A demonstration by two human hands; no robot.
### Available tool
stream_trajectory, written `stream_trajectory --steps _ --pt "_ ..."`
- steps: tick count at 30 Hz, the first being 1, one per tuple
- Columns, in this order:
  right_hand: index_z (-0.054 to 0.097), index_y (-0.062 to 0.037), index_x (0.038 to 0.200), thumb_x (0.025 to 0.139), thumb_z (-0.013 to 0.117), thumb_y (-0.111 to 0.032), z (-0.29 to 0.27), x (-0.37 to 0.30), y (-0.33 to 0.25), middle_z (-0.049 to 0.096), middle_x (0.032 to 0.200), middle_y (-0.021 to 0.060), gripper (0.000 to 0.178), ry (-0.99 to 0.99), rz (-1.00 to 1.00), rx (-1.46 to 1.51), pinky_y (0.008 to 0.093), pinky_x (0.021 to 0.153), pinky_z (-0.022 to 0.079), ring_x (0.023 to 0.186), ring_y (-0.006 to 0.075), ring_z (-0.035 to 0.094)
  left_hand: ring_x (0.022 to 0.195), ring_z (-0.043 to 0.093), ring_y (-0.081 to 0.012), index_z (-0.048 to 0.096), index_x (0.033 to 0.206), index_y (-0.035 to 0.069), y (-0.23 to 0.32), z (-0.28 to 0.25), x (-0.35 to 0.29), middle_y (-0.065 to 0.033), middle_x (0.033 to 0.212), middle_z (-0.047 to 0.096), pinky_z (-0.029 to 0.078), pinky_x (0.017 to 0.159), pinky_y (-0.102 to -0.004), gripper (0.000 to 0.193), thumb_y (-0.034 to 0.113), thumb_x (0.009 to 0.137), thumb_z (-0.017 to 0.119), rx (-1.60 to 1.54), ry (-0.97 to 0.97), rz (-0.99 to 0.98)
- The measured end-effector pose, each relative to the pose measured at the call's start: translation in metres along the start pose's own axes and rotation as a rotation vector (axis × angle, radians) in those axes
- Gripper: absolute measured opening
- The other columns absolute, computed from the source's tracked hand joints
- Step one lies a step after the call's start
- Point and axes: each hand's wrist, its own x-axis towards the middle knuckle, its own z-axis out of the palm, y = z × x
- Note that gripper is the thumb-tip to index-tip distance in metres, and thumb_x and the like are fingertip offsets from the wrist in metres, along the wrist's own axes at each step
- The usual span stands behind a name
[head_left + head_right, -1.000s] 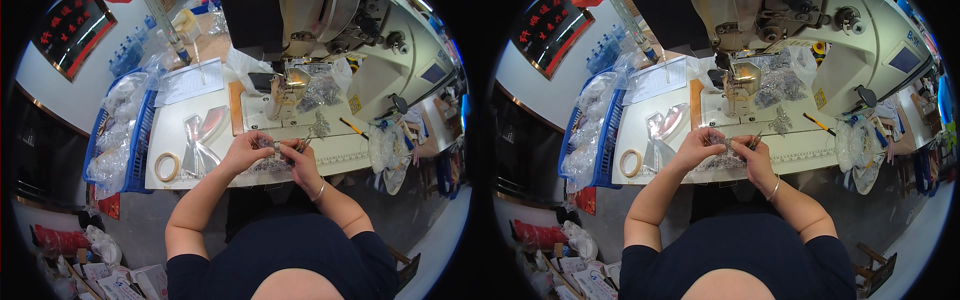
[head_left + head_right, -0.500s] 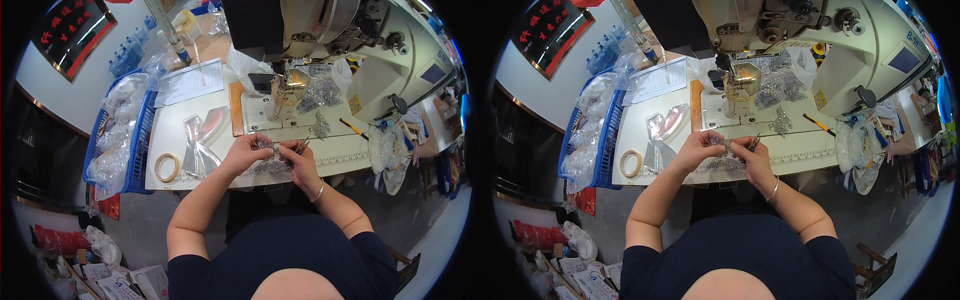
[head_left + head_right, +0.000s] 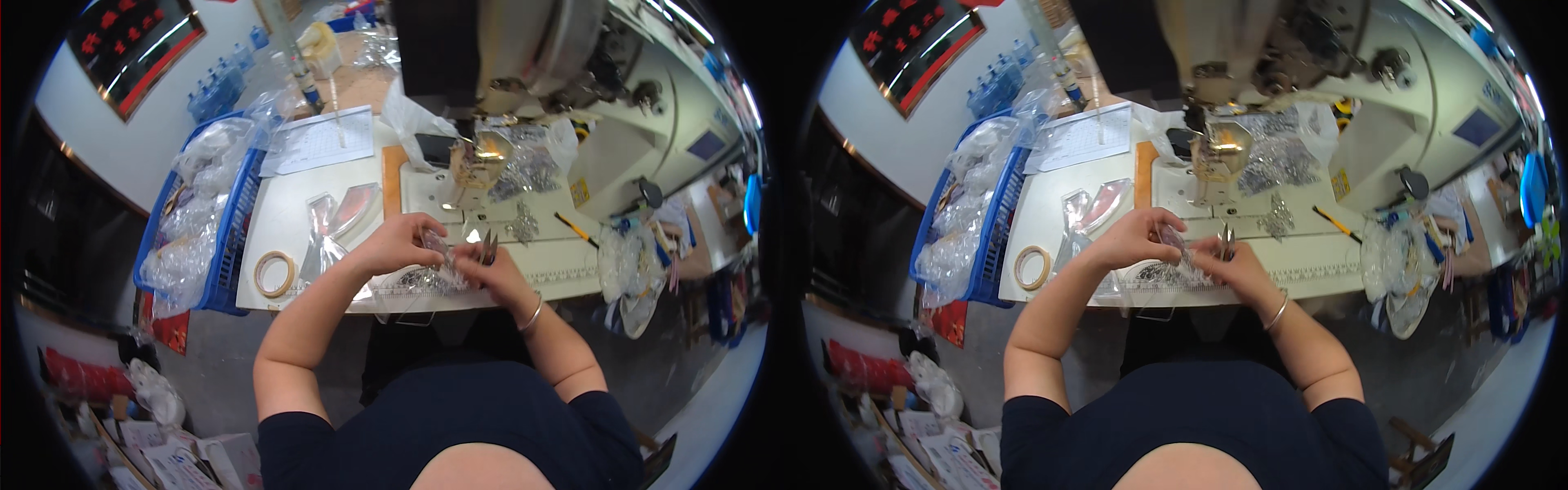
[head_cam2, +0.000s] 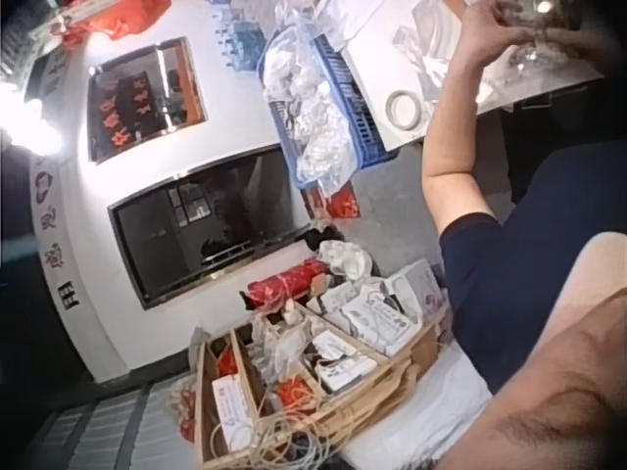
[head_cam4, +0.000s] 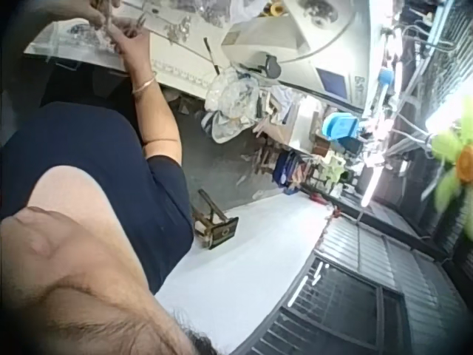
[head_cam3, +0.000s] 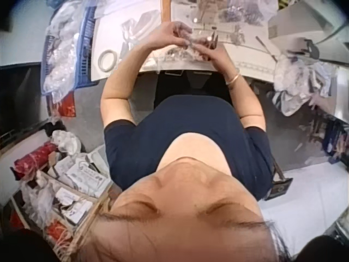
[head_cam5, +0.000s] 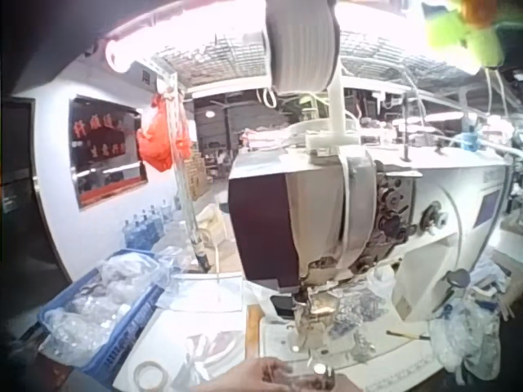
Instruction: The person prepares a small, shiny, silver decorative piece by arranging it on a sewing machine table. They then use the sewing machine to stitch the decoration, followed by trimming excess threads with scissors. The person handles the finished piece and places it on the table.
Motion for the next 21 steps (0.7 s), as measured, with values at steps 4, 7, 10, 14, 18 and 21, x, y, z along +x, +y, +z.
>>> stream_trajectory --steps 4,7,10,14,18,21 --pt "0.06 -0.0004 0.083 0.08 0.068 -0.007 0.023 0.013 0.033 0.058 0.068 0.0037 0.01 0.097 -0.184 0.416 0.021 0.051 0.036 0.056 0.0084 0.048 0.073 0.062 -0.0191 0.058 0.104 -0.001 0.031 -0.011 -0.001 -0.0107 0.079 0.063 0.049 0.067 -0.0276 0.042 0.012 0.067 0.074 0.363 0.224 0.262" --pt "0.06 -0.0004 0.082 0.081 0.067 -0.006 0.042 0.019 0.032 0.06 0.07 0.0055 0.009 0.196 -0.235 0.549 0.0221 0.054 0.038 0.057 0.0098 0.049 0.077 0.062 -0.0196 0.059 0.1 0.0 0.047 0.012 -0.037 -0.0115 0.084 0.063 0.048 0.068 -0.0277 0.037 0.008 0.068 0.075 0.575 0.781 0.698" --pt "0.06 -0.0011 0.083 0.081 0.067 -0.007 0.068 0.028 0.026 0.06 0.071 0.0057 0.009 0.205 -0.285 0.595 0.0211 0.053 0.038 0.057 0.009 0.049 0.086 0.061 -0.0242 0.055 0.1 -0.001 -0.022 0.075 -0.092 -0.0151 0.097 0.061 0.047 0.075 -0.0313 0.032 0.006 0.075 0.073 0.067 0.614 0.822" --pt "0.061 -0.0018 0.083 0.082 0.067 -0.006 0.093 0.026 0.015 0.06 0.071 0.003 0.007 0.179 -0.353 0.555 0.0198 0.053 0.037 0.058 0.0069 0.048 0.105 0.051 -0.0198 0.046 0.117 -0.002 -0.067 0.107 -0.067 -0.0107 0.112 0.053 0.043 0.089 -0.0363 0.042 0.022 0.087 0.062 -0.629 0.853 0.361" --pt "0.061 -0.0033 0.084 0.082 0.066 -0.005 0.101 0.021 0.017 0.059 0.071 0.0016 0.006 0.176 -0.365 0.476 0.0204 0.051 0.036 0.056 0.0065 0.046 0.117 0.047 -0.0224 0.039 0.127 0.001 -0.044 0.078 -0.038 -0.0115 0.119 0.051 0.04 0.097 -0.0401 0.047 0.025 0.091 0.055 -1.042 0.68 0.671" --pt "0.061 -0.0033 0.084 0.082 0.066 -0.005 0.097 0.022 0.02 0.059 0.07 0.0007 0.006 0.222 -0.371 0.452 0.02 0.05 0.036 0.056 0.0061 0.046 0.11 0.053 -0.0211 0.039 0.128 0.002 -0.038 0.075 -0.025 -0.0119 0.118 0.053 0.044 0.095 -0.0368 0.039 0.018 0.093 0.05 -1.16 0.774 0.621"
